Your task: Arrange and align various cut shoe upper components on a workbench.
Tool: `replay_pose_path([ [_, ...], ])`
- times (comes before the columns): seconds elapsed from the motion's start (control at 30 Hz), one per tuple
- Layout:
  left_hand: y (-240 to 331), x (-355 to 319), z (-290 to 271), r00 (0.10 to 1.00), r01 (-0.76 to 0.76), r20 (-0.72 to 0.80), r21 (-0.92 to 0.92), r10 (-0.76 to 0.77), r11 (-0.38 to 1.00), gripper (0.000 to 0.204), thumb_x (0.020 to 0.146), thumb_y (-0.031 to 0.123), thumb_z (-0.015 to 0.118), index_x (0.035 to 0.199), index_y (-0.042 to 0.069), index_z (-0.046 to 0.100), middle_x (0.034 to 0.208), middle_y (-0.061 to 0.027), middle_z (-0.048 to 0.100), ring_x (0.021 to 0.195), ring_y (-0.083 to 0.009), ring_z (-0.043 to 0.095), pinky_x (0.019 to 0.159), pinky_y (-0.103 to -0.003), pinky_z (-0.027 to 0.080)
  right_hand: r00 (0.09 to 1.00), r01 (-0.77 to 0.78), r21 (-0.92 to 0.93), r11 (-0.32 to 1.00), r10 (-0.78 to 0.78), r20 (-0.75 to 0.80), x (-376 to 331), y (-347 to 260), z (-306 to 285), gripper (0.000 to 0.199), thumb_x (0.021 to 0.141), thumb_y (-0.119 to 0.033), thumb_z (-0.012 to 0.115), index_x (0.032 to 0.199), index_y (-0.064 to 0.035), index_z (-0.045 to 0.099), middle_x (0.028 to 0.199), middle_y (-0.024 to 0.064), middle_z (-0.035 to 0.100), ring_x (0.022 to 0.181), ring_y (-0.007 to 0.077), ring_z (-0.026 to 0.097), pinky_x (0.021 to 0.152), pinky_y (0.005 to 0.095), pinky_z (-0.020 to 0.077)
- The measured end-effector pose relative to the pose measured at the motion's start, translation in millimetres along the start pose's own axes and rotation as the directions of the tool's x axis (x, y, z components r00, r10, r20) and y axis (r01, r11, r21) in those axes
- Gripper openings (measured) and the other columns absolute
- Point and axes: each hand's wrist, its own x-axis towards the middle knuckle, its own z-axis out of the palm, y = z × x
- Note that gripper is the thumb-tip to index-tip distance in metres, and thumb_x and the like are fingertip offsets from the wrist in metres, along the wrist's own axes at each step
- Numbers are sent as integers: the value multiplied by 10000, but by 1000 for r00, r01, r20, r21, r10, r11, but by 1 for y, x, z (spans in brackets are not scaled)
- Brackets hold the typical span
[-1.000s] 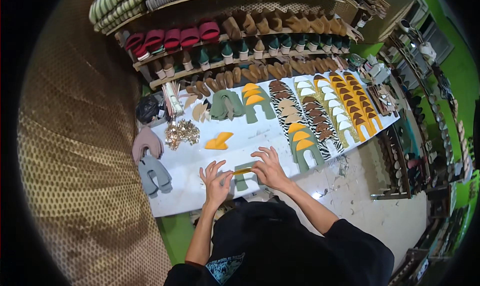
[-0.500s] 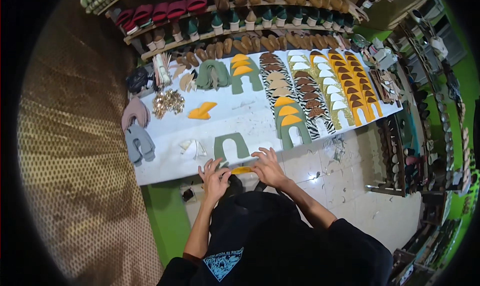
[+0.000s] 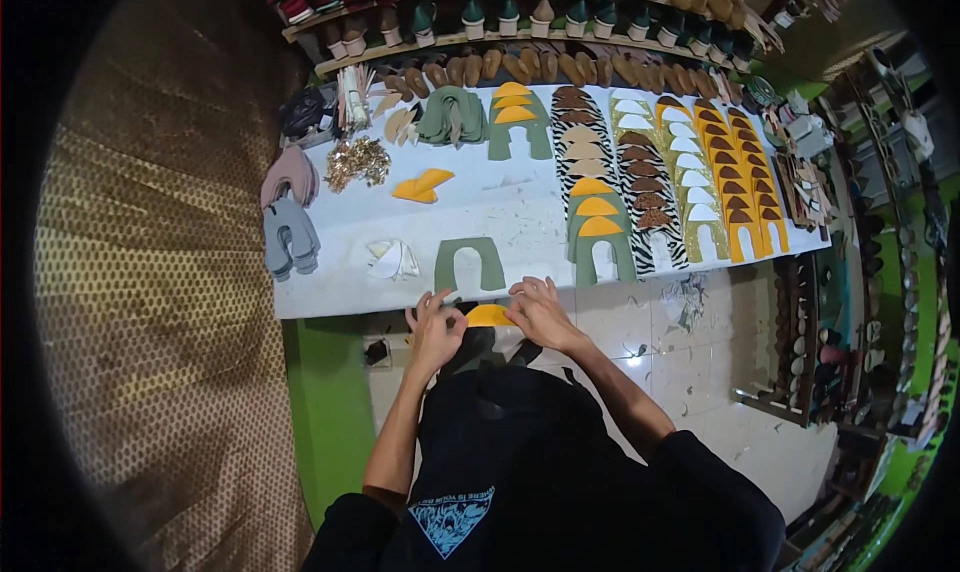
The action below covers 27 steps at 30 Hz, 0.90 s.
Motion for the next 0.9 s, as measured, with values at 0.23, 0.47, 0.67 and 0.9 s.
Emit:
replay_pose_path([
  [0.23,-13,31,-2,996,84,19,-165,-82,983,93,800,212,731,844,132,751,1444,-68,503,1392,-397,344,1107,-679,159,1000,-5,99,995,7,-27,25,22,7,147,907,-210,646,867,-70,629,1343,140,504,1378,374,343,1128,655,189],
  [0.47,-38,100,-3,999,10,-51,25,-9,1000,57,746,99,703,774,146,720,1485,-147,429,1421,-475,261,1076,-761,133,994,-61,-279,958,32,-105,98,41,30,201,886,-257,652,910,-58,672,1374,191,474,1389,463,290,1105,687,188],
  [0.67,-78,172,22,1000,8,19,170,-12,985,45,752,143,690,735,148,731,1433,-176,452,1409,-489,254,1061,-792,138,986,-163,-364,917,162,-35,169,66,42,261,869,-276,650,976,-49,722,1441,243,424,1417,487,246,1085,741,144],
  [0.9,-85,218,26,975,48,195,290,-109,956,47,714,190,722,718,208,765,1424,-172,453,1400,-494,253,1087,-776,41,968,-239,-457,857,247,-43,205,86,52,152,803,-281,714,796,-135,758,1403,227,446,1367,512,284,1058,758,187],
])
